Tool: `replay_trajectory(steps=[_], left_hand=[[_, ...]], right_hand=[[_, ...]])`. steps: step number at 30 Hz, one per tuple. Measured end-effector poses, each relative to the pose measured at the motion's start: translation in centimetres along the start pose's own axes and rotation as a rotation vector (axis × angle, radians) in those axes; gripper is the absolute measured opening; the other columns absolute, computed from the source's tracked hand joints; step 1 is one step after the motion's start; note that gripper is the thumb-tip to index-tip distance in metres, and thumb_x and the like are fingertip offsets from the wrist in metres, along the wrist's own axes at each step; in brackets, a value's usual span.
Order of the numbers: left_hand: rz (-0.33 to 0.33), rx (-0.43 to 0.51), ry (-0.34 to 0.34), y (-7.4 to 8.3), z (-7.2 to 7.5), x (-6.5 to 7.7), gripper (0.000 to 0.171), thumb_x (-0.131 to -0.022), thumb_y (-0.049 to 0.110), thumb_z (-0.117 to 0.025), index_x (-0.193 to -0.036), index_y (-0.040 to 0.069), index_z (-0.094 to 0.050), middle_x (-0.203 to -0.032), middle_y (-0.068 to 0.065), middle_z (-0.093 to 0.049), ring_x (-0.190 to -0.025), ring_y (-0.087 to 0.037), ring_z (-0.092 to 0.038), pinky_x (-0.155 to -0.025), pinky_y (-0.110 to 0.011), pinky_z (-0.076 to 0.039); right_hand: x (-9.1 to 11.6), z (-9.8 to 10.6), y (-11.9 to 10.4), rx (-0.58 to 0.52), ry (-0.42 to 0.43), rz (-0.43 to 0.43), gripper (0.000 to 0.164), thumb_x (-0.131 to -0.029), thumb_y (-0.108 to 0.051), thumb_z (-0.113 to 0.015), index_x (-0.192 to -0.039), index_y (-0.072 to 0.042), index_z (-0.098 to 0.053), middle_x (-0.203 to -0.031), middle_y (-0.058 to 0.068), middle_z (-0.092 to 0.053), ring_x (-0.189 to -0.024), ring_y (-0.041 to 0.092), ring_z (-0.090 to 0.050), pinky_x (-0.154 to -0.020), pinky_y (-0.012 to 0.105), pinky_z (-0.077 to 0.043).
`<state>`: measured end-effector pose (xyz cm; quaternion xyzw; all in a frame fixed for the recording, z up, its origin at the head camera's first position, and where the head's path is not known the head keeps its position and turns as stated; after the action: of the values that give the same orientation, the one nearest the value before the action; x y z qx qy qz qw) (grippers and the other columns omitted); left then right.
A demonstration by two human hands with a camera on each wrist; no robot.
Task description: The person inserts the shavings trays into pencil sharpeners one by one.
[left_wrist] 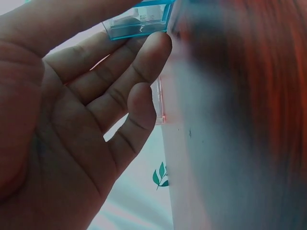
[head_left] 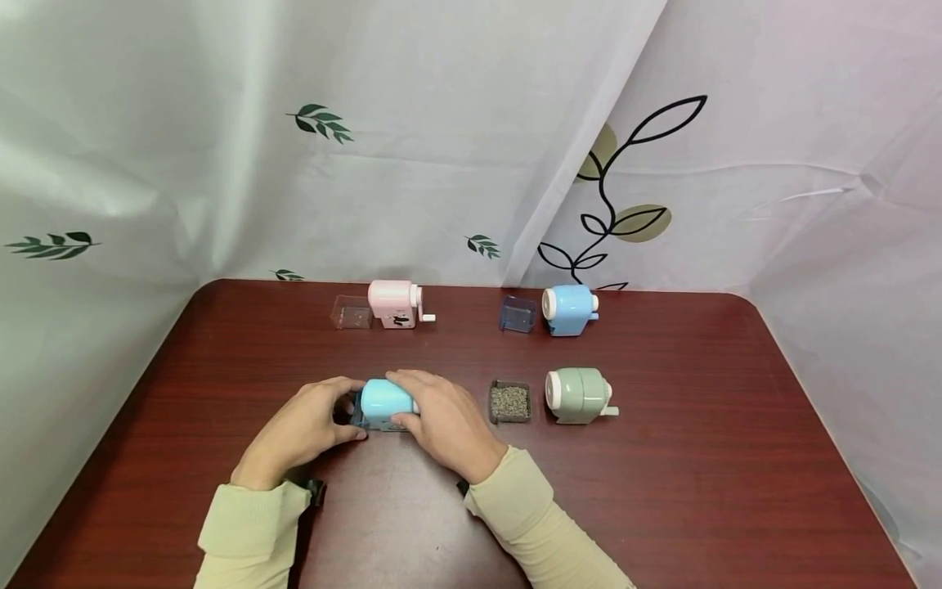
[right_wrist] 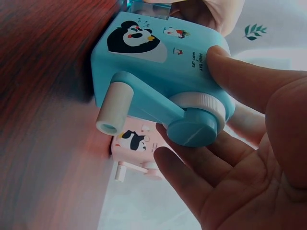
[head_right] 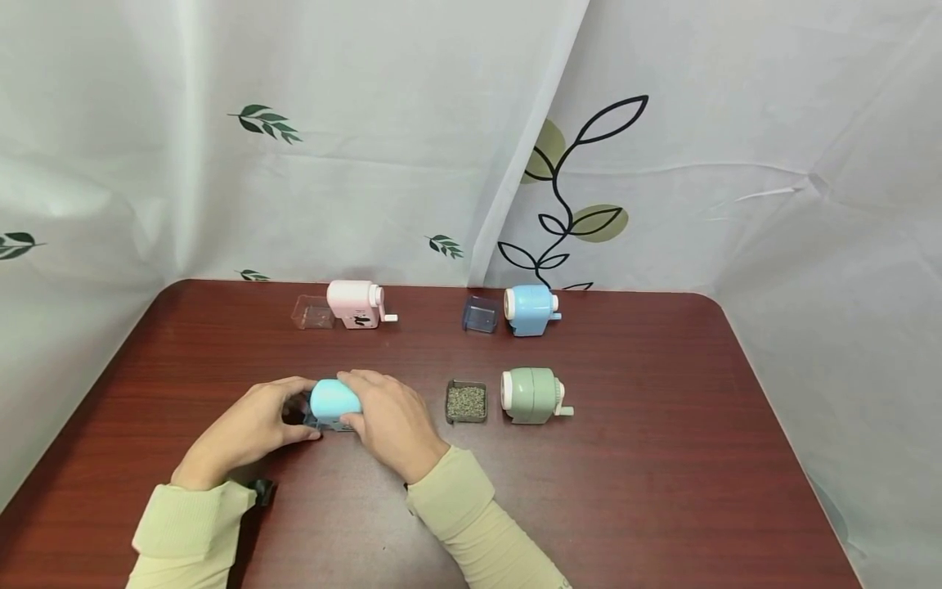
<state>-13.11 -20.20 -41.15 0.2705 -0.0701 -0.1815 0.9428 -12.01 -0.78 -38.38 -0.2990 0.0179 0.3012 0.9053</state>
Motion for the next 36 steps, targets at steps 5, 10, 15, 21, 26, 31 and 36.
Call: replay_trajectory(steps=[5, 10, 15, 21, 26, 31, 36], left_hand=[[-0.017, 0.001, 0.006, 0.13, -0.09, -0.15, 0.053, -0.074, 0.013, -0.09, -0.12, 0.0, -0.067, -0.104, -0.002, -0.068, -0.086, -0.012, -0.061, -0.076, -0.037, -0.053], [-0.01, 0.002, 0.001, 0.15, -0.17, -0.15, 0.054, -0.076, 0.012, -0.088, -0.123, -0.001, -0.065, -0.104, -0.002, -0.068, -0.086, -0.013, -0.061, -0.076, -0.037, -0.053], [0.0, -0.006, -0.001, 0.11, -0.21, -0.22, 0.055, -0.077, 0.012, -0.088, -0.124, -0.002, -0.064, -0.098, 0.0, -0.066, -0.082, -0.011, -0.059, -0.072, -0.033, -0.051], [-0.007, -0.01, 0.001, 0.19, -0.2, -0.31, 0.053, -0.076, 0.014, -0.089, -0.121, -0.002, -0.066, -0.095, 0.001, -0.066, -0.081, -0.009, -0.058, -0.071, -0.032, -0.051], [-0.016, -0.013, 0.007, 0.13, -0.22, -0.31, 0.052, -0.075, 0.015, -0.09, -0.118, -0.001, -0.067, -0.092, 0.003, -0.065, -0.079, -0.008, -0.058, -0.07, -0.03, -0.051], [-0.027, -0.024, 0.02, -0.01, -0.33, -0.31, 0.051, -0.074, 0.016, -0.091, -0.117, 0.001, -0.068, -0.092, 0.003, -0.065, -0.079, -0.008, -0.058, -0.071, -0.03, -0.051], [-0.043, -0.028, 0.03, 0.13, -0.4, -0.36, 0.05, -0.074, 0.016, -0.091, -0.116, 0.001, -0.068, -0.091, 0.005, -0.064, -0.078, -0.008, -0.057, -0.071, -0.03, -0.051]], right_hand=[[-0.03, -0.04, 0.1, 0.011, -0.02, -0.031, 0.054, -0.092, -0.028, -0.074, -0.14, -0.009, -0.058, -0.139, 0.004, -0.061, -0.127, 0.015, -0.057, -0.102, 0.033, -0.047], [-0.1, -0.02, 0.11, -0.002, -0.015, -0.027, 0.054, -0.091, -0.027, -0.075, -0.139, -0.007, -0.06, -0.137, 0.005, -0.062, -0.125, 0.016, -0.059, -0.101, 0.033, -0.048], [-0.16, -0.06, 0.17, -0.014, -0.007, -0.023, 0.053, -0.091, -0.026, -0.076, -0.137, -0.005, -0.061, -0.137, 0.006, -0.063, -0.124, 0.017, -0.06, -0.1, 0.035, -0.049], [-0.23, -0.04, 0.23, -0.022, -0.008, -0.017, 0.054, -0.09, -0.026, -0.076, -0.137, -0.004, -0.061, -0.137, 0.007, -0.062, -0.124, 0.018, -0.06, -0.101, 0.035, -0.049], [-0.23, -0.15, 0.25, -0.015, -0.007, -0.009, 0.054, -0.09, -0.027, -0.076, -0.137, -0.005, -0.061, -0.137, 0.006, -0.063, -0.123, 0.018, -0.06, -0.099, 0.035, -0.05], [-0.22, -0.11, 0.2, -0.005, -0.005, -0.01, 0.054, -0.09, -0.028, -0.076, -0.137, -0.006, -0.061, -0.137, 0.005, -0.063, -0.122, 0.018, -0.061, -0.097, 0.037, -0.051], [-0.21, -0.01, 0.17, -0.01, 0.0, -0.009, 0.054, -0.09, -0.028, -0.076, -0.136, -0.005, -0.061, -0.137, 0.006, -0.063, -0.122, 0.019, -0.061, -0.096, 0.039, -0.052]])
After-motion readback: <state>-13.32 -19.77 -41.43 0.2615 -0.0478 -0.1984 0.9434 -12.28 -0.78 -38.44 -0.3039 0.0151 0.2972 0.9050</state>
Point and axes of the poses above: each hand's wrist, its own x-axis away from the middle knuckle, its own z-axis out of the back of the hand, y = z × x, the point moved 4 cm from there along -x, towards the middle knuckle
